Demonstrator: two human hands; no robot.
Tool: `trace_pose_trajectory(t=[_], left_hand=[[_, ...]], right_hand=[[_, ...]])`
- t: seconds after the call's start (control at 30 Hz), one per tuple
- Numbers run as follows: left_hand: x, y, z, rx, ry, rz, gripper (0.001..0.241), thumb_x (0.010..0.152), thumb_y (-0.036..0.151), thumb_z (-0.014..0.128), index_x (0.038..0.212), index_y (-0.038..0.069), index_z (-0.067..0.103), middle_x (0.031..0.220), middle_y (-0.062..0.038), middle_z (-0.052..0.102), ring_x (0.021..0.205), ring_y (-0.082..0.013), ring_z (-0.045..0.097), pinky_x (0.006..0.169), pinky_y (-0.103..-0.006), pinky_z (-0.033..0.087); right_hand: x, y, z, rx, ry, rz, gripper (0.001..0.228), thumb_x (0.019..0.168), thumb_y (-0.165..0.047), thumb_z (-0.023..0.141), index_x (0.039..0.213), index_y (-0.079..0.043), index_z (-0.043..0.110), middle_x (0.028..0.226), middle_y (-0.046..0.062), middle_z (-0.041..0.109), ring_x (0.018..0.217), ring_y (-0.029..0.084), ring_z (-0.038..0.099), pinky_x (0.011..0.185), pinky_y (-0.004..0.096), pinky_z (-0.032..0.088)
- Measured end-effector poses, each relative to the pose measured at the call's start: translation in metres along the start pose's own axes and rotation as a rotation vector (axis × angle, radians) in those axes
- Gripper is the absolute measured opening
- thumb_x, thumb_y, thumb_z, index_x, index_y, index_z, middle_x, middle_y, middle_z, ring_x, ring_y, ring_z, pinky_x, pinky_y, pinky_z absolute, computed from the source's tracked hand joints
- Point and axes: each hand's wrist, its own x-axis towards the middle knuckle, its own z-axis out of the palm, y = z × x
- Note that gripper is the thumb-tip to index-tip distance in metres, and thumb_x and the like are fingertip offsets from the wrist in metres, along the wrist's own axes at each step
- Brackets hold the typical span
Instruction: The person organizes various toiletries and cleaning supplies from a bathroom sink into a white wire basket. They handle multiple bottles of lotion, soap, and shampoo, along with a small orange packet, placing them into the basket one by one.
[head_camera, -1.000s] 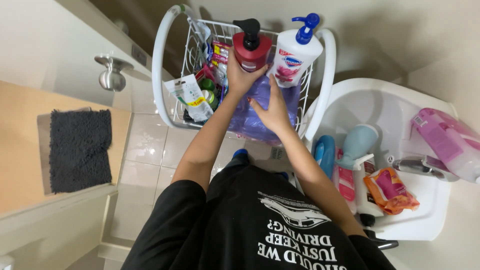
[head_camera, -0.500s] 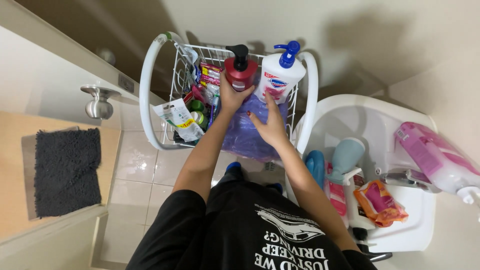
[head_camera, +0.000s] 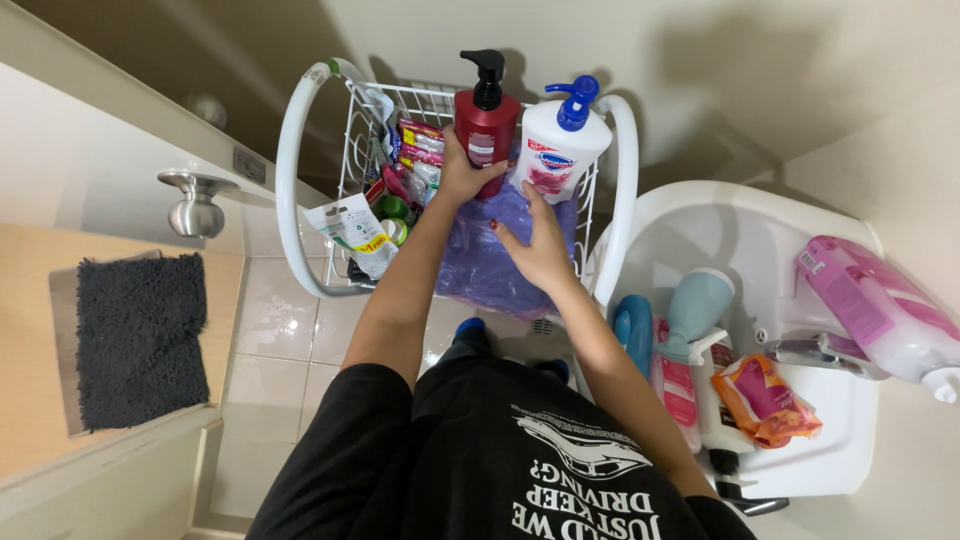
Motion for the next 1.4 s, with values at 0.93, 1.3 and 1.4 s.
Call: trace_pose_trajectory(t=[0.93, 1.3, 1.4], left_hand=[[-0.03, 0.012, -0.024, 0.082, 0.082, -0.002, 0.134, 0.069, 0.009, 0.097, 0.159, 0.002, -0.002, 0.157, -0.028, 0.035, 0.145, -0.0365, 0.044, 0.121, -0.0446, 0.037], [-0.06, -0.009, -0.028, -0.074, 0.033, 0.068, 0.14, 0.076, 0.004, 0.095, 0.161, 0.006, -0.016, 0.169, -0.032, 0.016, 0.159, -0.04, 0.022, 0.128, -0.044, 0.026], [-0.066, 0.0, -0.029, -0.059, 0.048, 0.036, 0.137, 0.077, 0.003, 0.093, 0.163, 0.005, -0.013, 0.169, -0.032, 0.018, 0.16, -0.0386, 0.023, 0.129, -0.0428, 0.027]], right_hand=[[-0.052, -0.03, -0.012, 0.058, -0.061, 0.046, 0.085, 0.091, -0.026, 0.076, 0.158, -0.004, 0.029, 0.156, 0.026, 0.042, 0.139, 0.04, 0.05, 0.113, 0.047, 0.043], [-0.095, -0.047, -0.038, 0.083, -0.053, -0.097, 0.078, 0.095, -0.023, 0.075, 0.158, -0.001, 0.033, 0.157, 0.026, 0.044, 0.147, 0.037, 0.046, 0.12, 0.043, 0.037], [-0.105, -0.048, -0.044, 0.083, -0.072, -0.064, 0.078, 0.096, -0.023, 0.074, 0.158, -0.001, 0.032, 0.157, 0.027, 0.043, 0.147, 0.038, 0.044, 0.12, 0.044, 0.036]])
